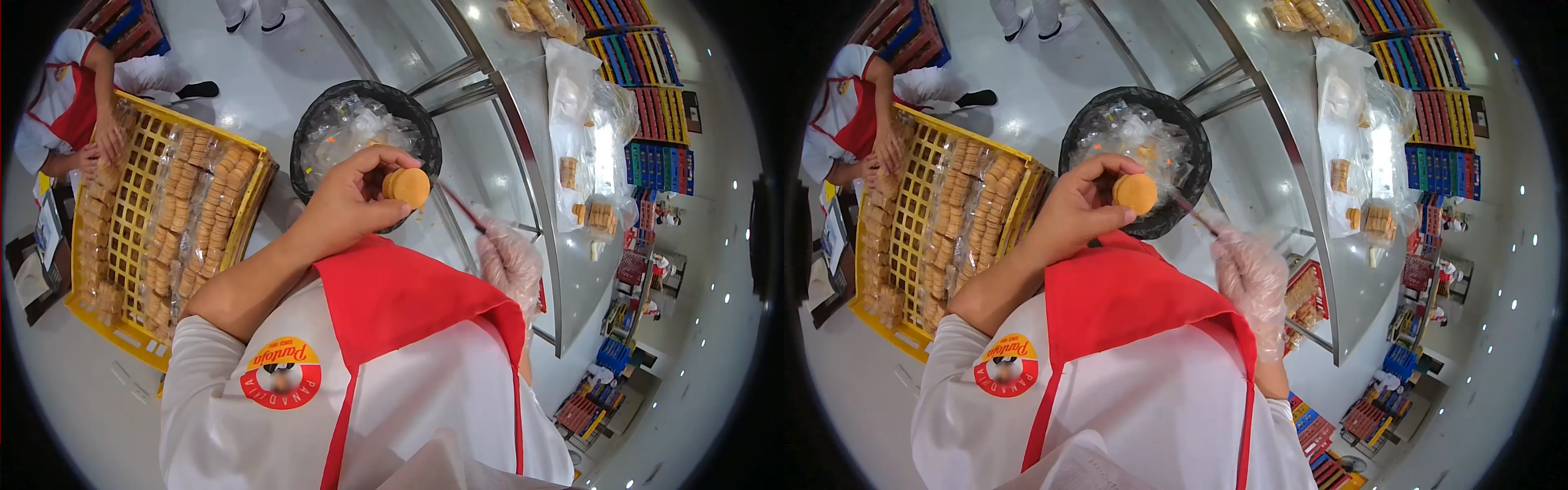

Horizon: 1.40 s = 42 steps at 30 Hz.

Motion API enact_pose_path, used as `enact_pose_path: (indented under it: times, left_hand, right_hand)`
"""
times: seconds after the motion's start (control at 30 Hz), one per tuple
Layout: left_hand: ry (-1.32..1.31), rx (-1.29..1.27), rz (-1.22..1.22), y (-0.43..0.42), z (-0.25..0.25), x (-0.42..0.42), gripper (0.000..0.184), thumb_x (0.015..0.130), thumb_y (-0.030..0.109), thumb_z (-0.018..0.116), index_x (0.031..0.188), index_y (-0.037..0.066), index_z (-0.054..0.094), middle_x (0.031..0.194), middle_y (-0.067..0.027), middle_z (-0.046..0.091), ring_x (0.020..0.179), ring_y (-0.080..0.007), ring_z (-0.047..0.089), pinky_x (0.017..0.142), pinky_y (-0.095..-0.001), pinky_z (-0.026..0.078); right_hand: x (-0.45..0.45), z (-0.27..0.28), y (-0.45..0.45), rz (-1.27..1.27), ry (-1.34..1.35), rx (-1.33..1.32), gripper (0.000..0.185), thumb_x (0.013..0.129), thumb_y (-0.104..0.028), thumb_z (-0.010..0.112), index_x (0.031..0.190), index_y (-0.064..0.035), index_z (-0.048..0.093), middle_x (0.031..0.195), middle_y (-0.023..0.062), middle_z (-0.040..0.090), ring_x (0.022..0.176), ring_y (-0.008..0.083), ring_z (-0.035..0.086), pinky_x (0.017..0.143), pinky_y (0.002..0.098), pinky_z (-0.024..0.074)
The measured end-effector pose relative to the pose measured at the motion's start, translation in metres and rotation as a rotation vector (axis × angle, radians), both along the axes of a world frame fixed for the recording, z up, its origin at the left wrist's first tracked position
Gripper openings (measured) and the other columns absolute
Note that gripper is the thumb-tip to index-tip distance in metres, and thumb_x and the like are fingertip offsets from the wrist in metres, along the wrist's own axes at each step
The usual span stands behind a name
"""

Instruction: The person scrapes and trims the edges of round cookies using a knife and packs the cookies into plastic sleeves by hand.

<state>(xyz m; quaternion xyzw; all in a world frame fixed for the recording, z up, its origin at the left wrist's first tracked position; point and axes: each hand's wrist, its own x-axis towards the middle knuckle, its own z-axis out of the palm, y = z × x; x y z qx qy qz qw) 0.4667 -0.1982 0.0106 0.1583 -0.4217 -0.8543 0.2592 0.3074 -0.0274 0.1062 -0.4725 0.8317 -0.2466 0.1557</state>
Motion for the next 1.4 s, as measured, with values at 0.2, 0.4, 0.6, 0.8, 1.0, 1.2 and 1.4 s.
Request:
enact_pose_path:
  times: [0.2,0.4,0.6,0.8,1.0,1.2,1.4]
  left_hand:
    - [-0.011,0.061,-0.058,0.003,0.002,-0.005,0.048,0.079,-0.009,0.066,0.125,0.004,0.056,0.118,-0.0031,0.056,0.11,-0.0124,0.055,0.095,-0.0282,0.045]
    - [0.029,0.051,-0.031,0.008,0.0,-0.014,0.045,0.08,-0.005,0.068,0.122,0.004,0.057,0.109,-0.0027,0.059,0.097,-0.009,0.057,0.084,-0.0236,0.048]
    - [0.069,0.145,-0.085,0.008,0.003,-0.014,0.05,0.073,-0.008,0.066,0.121,0.004,0.058,0.116,-0.0041,0.056,0.11,-0.0137,0.054,0.096,-0.0286,0.044]
    - [0.139,0.131,0.012,0.012,0.003,-0.016,0.055,0.072,-0.007,0.066,0.124,0.006,0.053,0.116,-0.0051,0.052,0.11,-0.0151,0.053,0.095,-0.0294,0.045]
    - [0.009,0.048,0.129,0.017,0.006,-0.016,0.062,0.071,-0.007,0.066,0.128,0.008,0.046,0.113,-0.006,0.051,0.106,-0.0152,0.052,0.092,-0.0285,0.045]
    - [-0.048,-0.059,0.161,0.023,0.003,-0.02,0.064,0.073,-0.008,0.065,0.13,0.009,0.044,0.11,-0.0051,0.051,0.103,-0.0143,0.053,0.089,-0.0277,0.045]
    - [-0.08,0.016,0.061,0.024,0.002,-0.022,0.061,0.073,-0.009,0.066,0.127,0.009,0.045,0.111,-0.0052,0.05,0.106,-0.0144,0.051,0.091,-0.0277,0.044]
  right_hand:
    - [-0.01,-0.013,0.005,0.039,0.132,-0.075,0.027,0.087,-0.004,0.066,0.113,-0.0094,0.07,0.073,0.0105,0.06,0.062,0.0254,0.06,0.06,0.0353,0.0483]
    - [-0.011,-0.007,0.01,0.035,0.067,-0.026,0.026,0.088,-0.005,0.065,0.114,-0.0069,0.07,0.082,0.0148,0.067,0.072,0.0298,0.065,0.069,0.0351,0.051]
    - [-0.028,-0.025,0.021,-0.224,-0.008,-0.052,0.03,0.093,0.0,0.062,0.122,-0.0037,0.068,0.103,0.0085,0.07,0.095,0.0125,0.063,0.088,0.0254,0.0476]
    - [-0.033,-0.041,0.03,-0.297,-0.116,-0.069,0.031,0.094,-0.003,0.062,0.125,-0.0044,0.066,0.1,0.0032,0.068,0.087,0.0075,0.059,0.079,0.0221,0.0477]
    - [-0.032,-0.034,0.03,-0.306,-0.114,-0.069,0.029,0.093,-0.003,0.062,0.122,-0.0041,0.067,0.096,0.0063,0.069,0.084,0.0111,0.061,0.078,0.024,0.0488]
    - [-0.019,-0.021,0.027,-0.025,-0.048,-0.077,0.03,0.094,-0.004,0.06,0.123,-0.0066,0.067,0.09,0.0026,0.066,0.08,0.0093,0.058,0.076,0.0234,0.0467]
    - [-0.008,-0.008,0.0,0.116,0.01,0.03,0.029,0.093,-0.005,0.062,0.121,-0.0059,0.068,0.1,0.0131,0.071,0.092,0.0176,0.068,0.088,0.0265,0.049]
